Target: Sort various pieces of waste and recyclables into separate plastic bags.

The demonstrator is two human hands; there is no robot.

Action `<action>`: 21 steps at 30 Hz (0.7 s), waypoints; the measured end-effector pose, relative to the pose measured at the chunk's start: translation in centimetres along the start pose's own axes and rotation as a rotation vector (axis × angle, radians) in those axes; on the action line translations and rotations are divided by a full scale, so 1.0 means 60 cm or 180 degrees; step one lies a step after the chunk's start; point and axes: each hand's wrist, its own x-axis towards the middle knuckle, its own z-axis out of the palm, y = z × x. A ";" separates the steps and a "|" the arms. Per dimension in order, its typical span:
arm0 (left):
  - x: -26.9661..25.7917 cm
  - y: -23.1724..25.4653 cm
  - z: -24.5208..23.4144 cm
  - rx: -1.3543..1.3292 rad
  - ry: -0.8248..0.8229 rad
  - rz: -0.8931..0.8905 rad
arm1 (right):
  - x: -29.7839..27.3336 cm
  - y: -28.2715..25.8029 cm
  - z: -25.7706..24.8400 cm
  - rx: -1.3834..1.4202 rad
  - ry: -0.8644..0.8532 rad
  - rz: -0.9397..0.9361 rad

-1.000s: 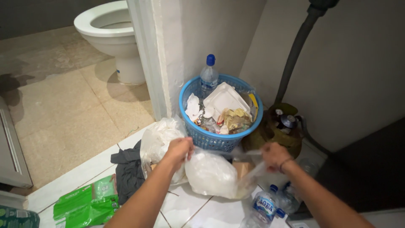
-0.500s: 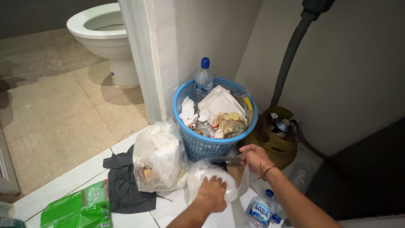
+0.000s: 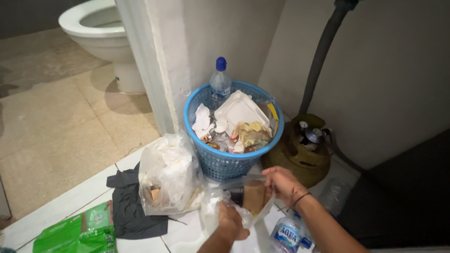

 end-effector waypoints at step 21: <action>-0.218 -0.289 -0.186 0.0537 0.1149 0.1026 | 0.165 0.019 -0.120 -0.0009 -0.0365 -0.0348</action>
